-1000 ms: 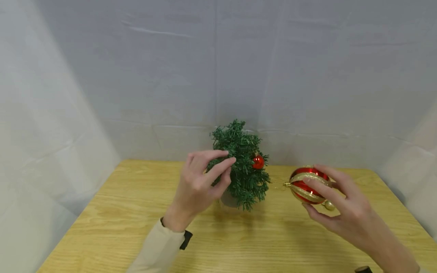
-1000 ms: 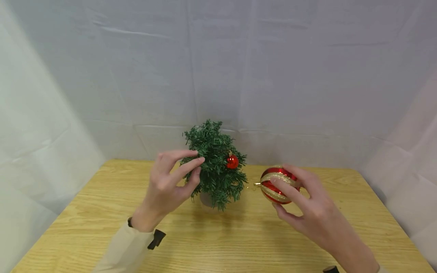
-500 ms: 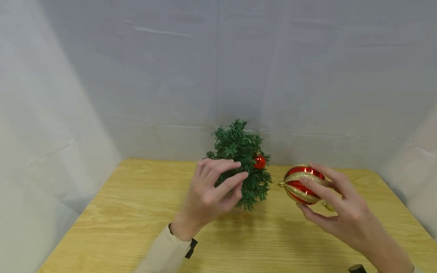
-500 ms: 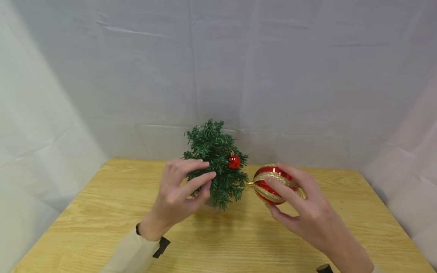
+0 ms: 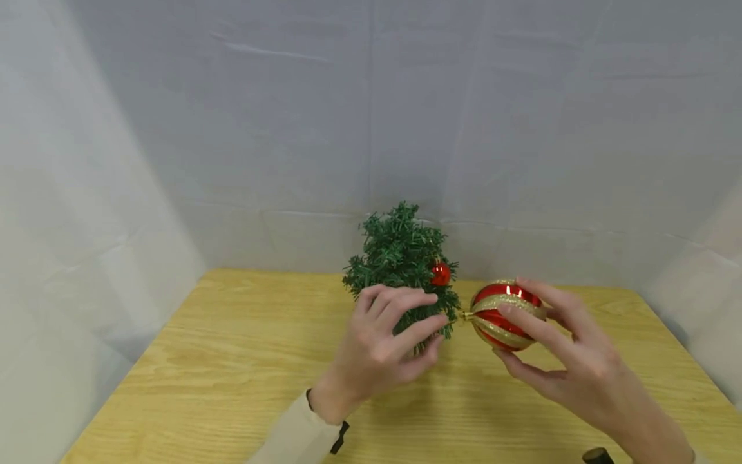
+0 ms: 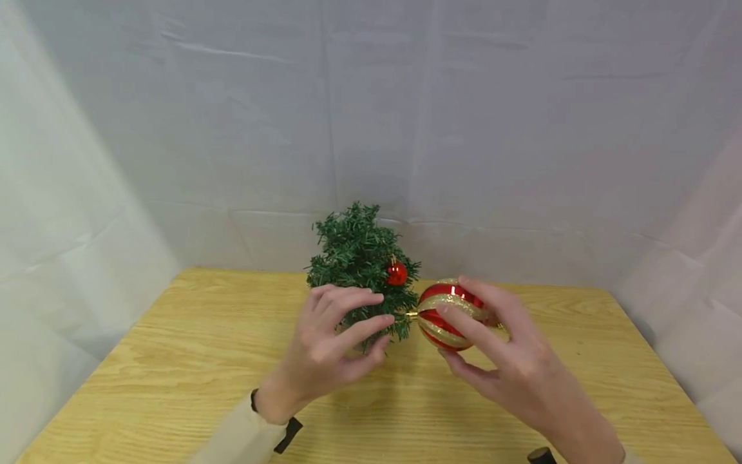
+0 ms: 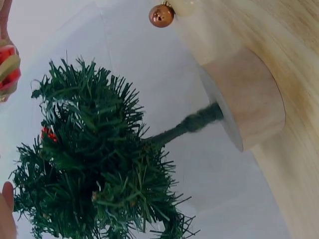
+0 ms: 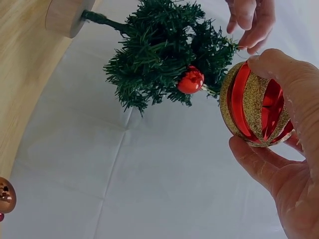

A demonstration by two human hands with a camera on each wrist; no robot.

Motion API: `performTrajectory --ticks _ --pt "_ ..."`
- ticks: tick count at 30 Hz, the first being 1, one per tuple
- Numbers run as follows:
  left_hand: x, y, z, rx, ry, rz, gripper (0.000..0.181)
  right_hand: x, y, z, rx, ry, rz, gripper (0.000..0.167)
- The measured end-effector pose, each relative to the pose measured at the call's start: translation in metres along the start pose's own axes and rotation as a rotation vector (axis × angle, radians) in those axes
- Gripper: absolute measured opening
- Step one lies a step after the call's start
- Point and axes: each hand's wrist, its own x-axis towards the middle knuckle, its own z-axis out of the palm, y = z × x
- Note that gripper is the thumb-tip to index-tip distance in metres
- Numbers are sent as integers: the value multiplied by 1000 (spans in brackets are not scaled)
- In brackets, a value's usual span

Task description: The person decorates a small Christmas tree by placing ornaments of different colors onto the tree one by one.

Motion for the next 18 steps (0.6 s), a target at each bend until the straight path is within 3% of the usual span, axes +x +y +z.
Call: performTrajectory --ticks 5,15,18 --pt "0 3 4 21 0 -11 16 0 -1 2 -1 -8 -2 45" --pt "-1 7 8 37 14 -54 27 1 -3 3 -5 -32 11 46" --pt "-1 8 10 35 17 -70 22 1 -4 4 -1 -44 13 46"
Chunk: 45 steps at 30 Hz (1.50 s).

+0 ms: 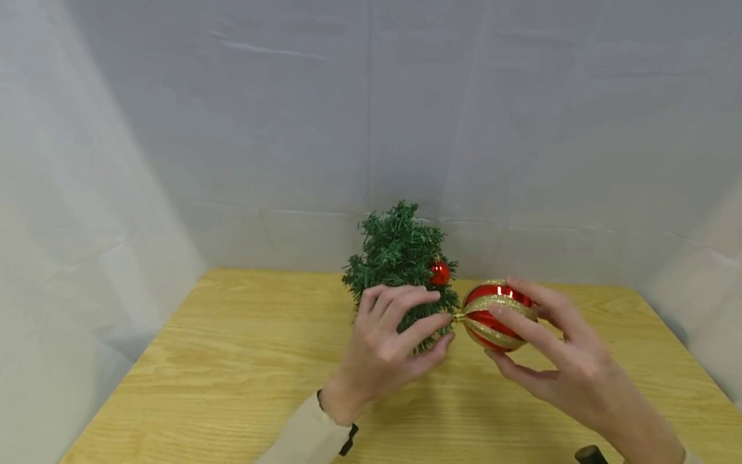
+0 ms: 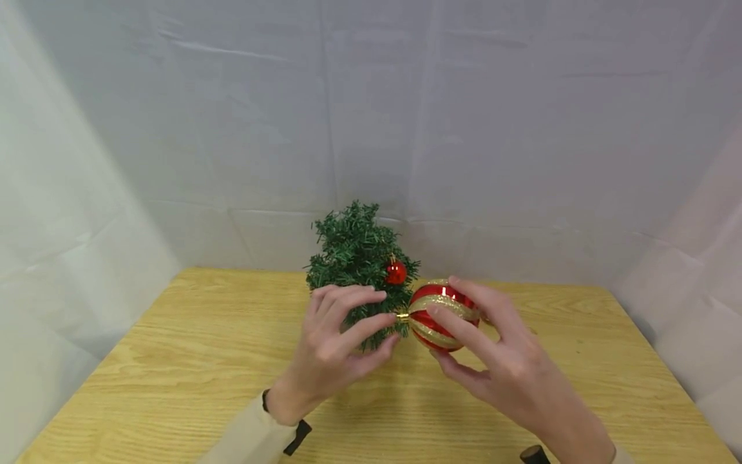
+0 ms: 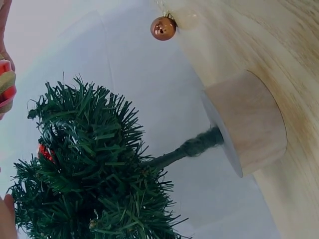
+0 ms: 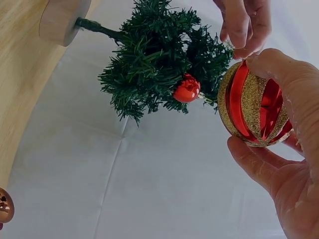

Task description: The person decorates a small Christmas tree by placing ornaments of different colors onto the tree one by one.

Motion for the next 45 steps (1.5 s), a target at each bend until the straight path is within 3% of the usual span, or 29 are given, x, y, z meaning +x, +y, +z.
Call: performTrajectory --ticks 5,13,23,29,33,39,45 --pt "-1 2 1 -19 23 -14 6 0 -2 0 -8 -12 3 46" --pt "-1 2 2 -50 48 -16 11 0 -3 0 -18 -13 8 47" --pt "-3 5 3 -56 12 -42 17 0 -4 1 1 -14 0 46" --pt "-3 7 4 -45 24 -48 3 -1 -5 1 3 -23 4 46" --pt "-3 6 4 -59 51 -57 5 -2 -6 1 4 -27 18 46" --pt "-3 5 2 -102 82 -73 10 -8 -6 2 -29 -60 99 48" --pt "-6 3 2 -111 62 -31 13 -14 -9 5 -11 -136 172 44"
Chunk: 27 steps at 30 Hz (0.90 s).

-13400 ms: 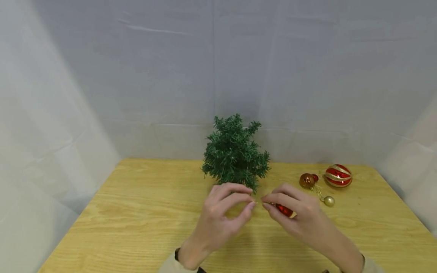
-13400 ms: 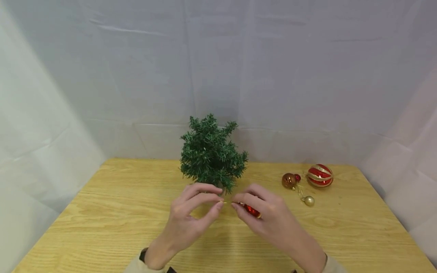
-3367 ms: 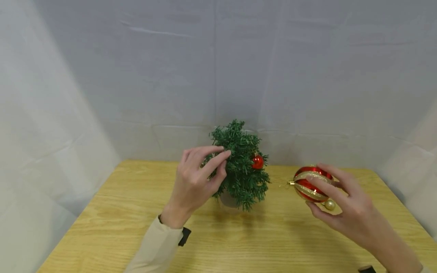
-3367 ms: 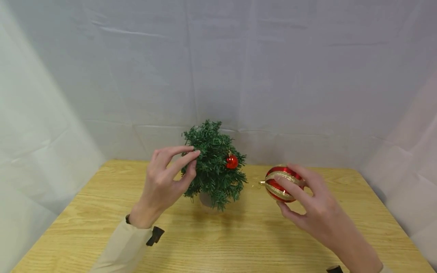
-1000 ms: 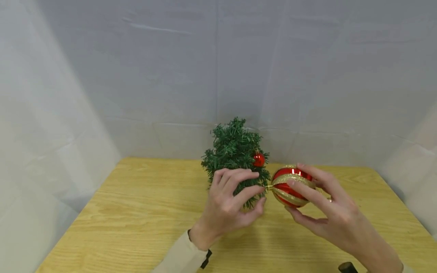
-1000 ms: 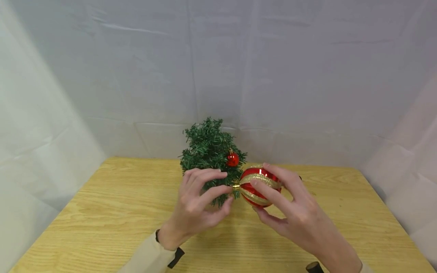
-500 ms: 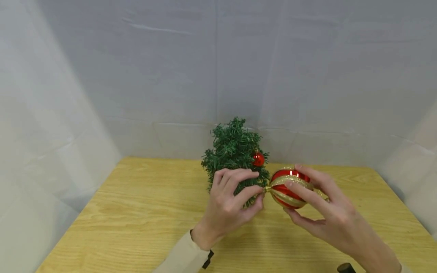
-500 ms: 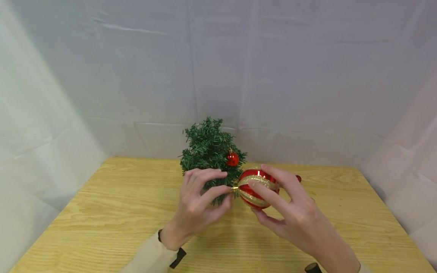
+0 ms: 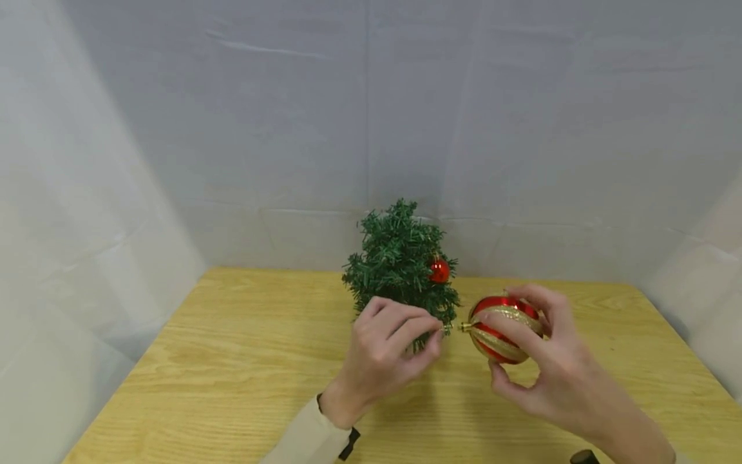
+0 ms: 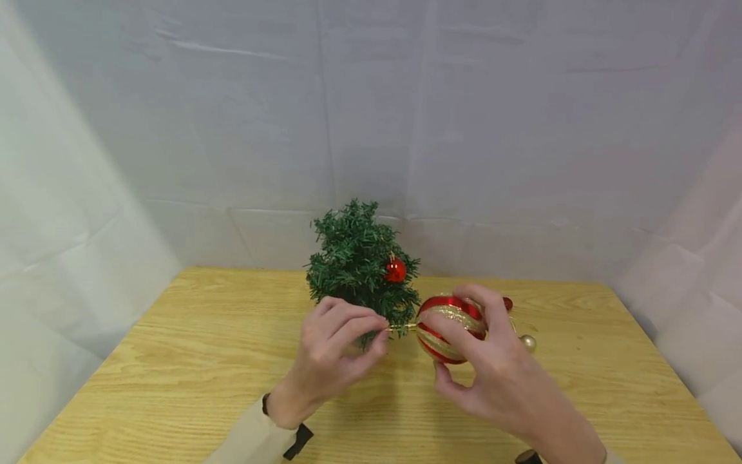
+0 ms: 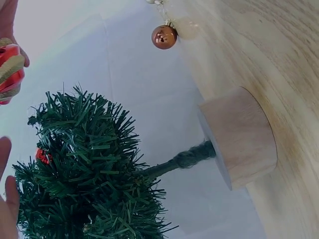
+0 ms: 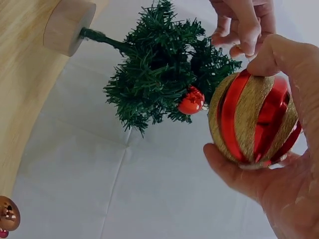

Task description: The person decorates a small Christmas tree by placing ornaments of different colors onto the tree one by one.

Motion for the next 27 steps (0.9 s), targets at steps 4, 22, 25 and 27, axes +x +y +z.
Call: performTrajectory --ticks 4,22,25,27 --pt "-1 2 0 8 -15 22 13 3 -2 3 -5 -1 3 41" --pt "-4 11 2 31 -37 12 13 11 -8 14 -79 49 -10 38" --pt "-5 12 2 19 -42 4 15 11 -8 16 -81 69 -15 39" --pt "-6 13 3 13 -46 3 15 11 -8 17 -92 86 -27 39"
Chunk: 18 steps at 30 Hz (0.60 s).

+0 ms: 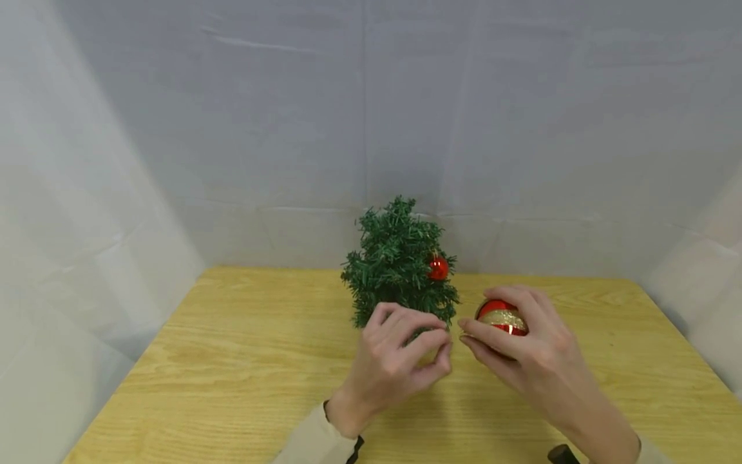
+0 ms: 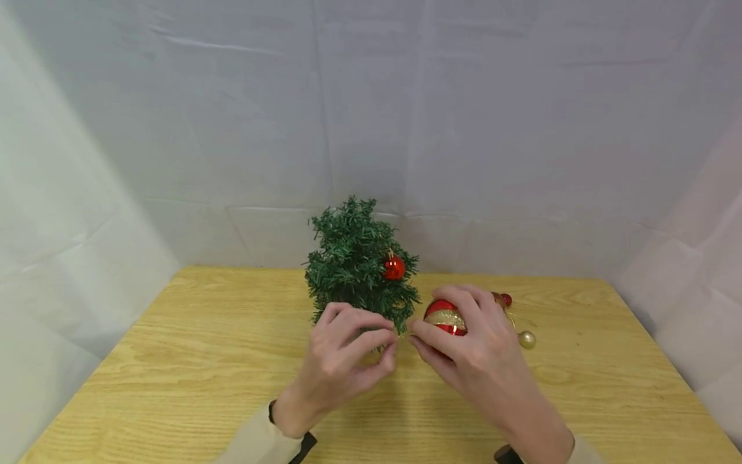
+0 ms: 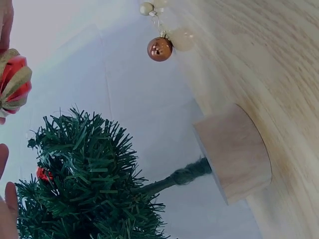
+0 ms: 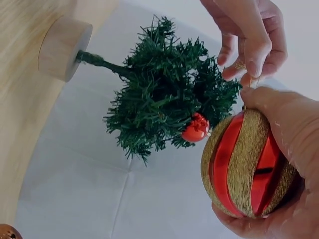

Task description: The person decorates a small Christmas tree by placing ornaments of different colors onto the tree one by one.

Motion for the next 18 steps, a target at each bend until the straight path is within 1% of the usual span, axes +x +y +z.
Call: performTrajectory --ticks 3,6,15,18 --pt "-1 1 0 -8 -3 -7 16 0 0 2 -14 30 -21 41" --pt "-1 2 1 -12 -10 -14 16 -1 1 4 -23 43 -25 41" --pt "-3 2 2 0 -31 -44 14 -1 0 6 -19 111 -59 38" --pt "-2 2 2 -1 -31 -52 12 -1 0 9 2 144 -66 37"
